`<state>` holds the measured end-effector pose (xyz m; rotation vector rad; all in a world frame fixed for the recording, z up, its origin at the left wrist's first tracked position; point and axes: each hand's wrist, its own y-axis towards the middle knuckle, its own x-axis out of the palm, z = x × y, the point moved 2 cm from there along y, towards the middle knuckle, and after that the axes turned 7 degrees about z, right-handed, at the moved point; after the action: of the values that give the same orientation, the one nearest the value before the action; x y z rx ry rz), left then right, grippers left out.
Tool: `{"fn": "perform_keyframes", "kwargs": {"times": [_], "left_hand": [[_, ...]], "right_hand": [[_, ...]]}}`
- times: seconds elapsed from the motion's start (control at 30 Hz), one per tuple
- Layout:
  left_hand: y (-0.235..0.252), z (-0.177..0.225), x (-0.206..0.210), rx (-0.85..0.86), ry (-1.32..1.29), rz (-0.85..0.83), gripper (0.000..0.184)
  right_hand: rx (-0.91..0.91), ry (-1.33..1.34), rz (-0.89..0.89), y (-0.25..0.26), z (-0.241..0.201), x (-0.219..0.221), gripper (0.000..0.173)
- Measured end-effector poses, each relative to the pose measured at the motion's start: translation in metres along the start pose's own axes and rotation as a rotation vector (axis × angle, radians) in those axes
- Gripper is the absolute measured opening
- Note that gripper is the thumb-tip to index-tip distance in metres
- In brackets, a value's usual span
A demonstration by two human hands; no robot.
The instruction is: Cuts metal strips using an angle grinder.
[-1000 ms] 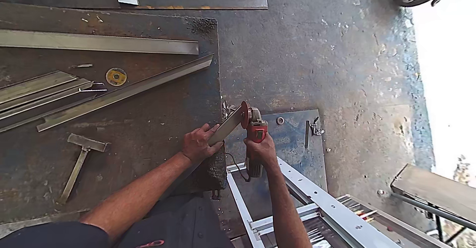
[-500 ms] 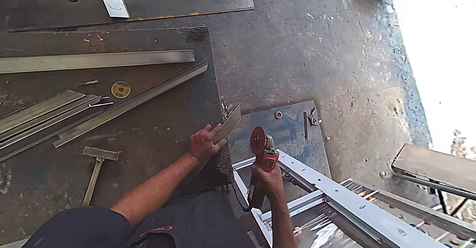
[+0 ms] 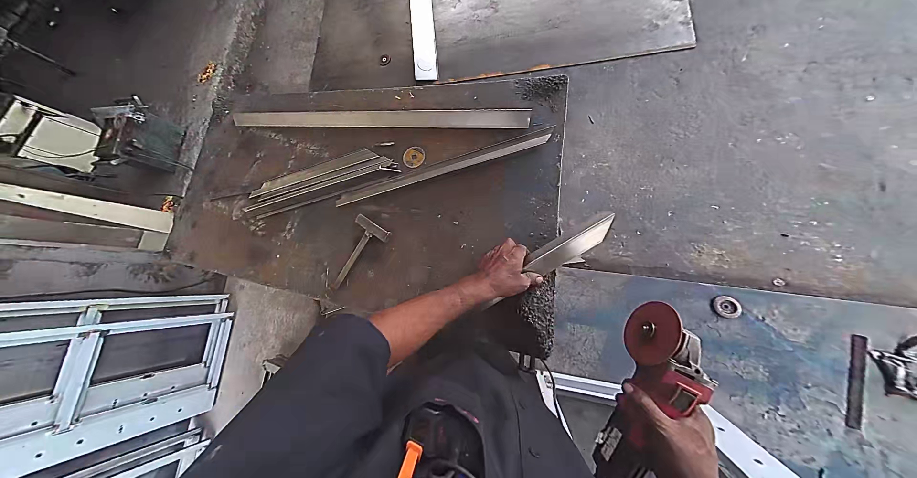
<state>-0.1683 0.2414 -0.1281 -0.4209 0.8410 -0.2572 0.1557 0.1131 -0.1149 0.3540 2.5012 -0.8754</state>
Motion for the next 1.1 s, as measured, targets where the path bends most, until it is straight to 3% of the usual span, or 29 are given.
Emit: {"fn": "perform_keyframes", "kwargs": {"times": [0.1,0.23,0.43,0.63,0.77,0.93,1.1], "left_hand": [[-0.005,0.002,0.007,0.124,-0.09,0.059,0.055],[0.002,0.004,0.002,0.169,-0.202,-0.023,0.048],[0.023,0.0,-0.059,0.337,0.176,0.044,0.046],[0.067,-0.034,-0.082,0.527,0.33,0.104,0.045],[0.082,-0.05,-0.076,0.582,0.356,0.079,0.045],[0.085,-0.05,-0.055,0.578,0.536,0.303,0.046],[0.085,-0.054,-0.051,0.639,0.584,0.367,0.043]], "right_hand": [[-0.014,0.007,-0.009,-0.005,0.002,-0.01,0.073],[-0.064,-0.031,-0.025,-0.002,0.013,-0.022,0.075],[-0.108,-0.159,-0.009,0.004,0.014,-0.03,0.076],[-0.135,-0.218,0.035,0.023,-0.019,-0.033,0.069],[-0.157,-0.164,0.023,0.035,-0.043,-0.023,0.068],[-0.179,-0.189,-0.002,0.058,-0.061,-0.007,0.069],[-0.197,-0.232,-0.049,0.077,-0.073,0.01,0.071]]}}
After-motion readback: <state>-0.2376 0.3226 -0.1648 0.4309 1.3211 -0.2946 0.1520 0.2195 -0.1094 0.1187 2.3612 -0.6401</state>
